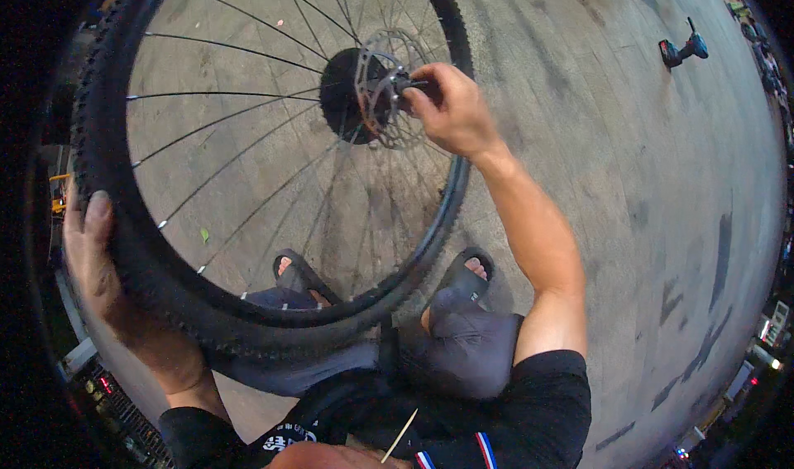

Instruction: The person removes the rear wheel from a blue bicycle, places it on the ground, and works on the hub and cassette area by hand. They repeatedly rotate the wheel, adjust components at the hub, and inspect the tire and spokes.

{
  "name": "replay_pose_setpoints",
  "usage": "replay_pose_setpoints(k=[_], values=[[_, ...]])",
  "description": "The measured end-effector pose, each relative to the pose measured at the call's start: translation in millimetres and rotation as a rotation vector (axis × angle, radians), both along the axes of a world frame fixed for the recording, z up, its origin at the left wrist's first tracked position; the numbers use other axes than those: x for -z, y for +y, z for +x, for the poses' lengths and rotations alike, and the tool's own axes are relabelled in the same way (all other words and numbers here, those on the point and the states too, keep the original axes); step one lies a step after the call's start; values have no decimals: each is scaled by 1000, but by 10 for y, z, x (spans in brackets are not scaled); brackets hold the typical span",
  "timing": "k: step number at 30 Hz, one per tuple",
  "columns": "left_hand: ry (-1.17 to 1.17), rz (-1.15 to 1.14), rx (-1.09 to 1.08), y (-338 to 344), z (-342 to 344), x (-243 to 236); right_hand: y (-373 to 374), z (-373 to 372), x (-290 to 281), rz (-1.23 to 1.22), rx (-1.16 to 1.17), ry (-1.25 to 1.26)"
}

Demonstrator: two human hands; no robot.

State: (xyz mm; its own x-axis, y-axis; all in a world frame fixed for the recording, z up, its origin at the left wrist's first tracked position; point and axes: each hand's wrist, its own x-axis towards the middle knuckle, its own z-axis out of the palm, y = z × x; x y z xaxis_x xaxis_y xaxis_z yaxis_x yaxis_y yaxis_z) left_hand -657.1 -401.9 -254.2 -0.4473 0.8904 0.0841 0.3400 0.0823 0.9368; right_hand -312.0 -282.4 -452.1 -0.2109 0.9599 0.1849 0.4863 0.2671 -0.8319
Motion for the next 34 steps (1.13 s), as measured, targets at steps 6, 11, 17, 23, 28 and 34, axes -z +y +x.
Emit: replay_pose_setpoints(k=[6,11,17,23,28,34], values=[[286,303,11,128,401,-376,-133,-64,-2,-91,5,184],[131,354,78,319,83,-536,-51,-97,84,-196,2,341],[-159,227,201,959,-401,-52,107,-102,398,-50,-33,423],[-352,-92,308,1277,-162,1519,60,12,263,-291,-66,435],[-566,-369,247,916,503,2330,107,-79,389,-265,-59,451],[-764,-152,297,851,703,2825,102,-21,309,-333,-34,403]])
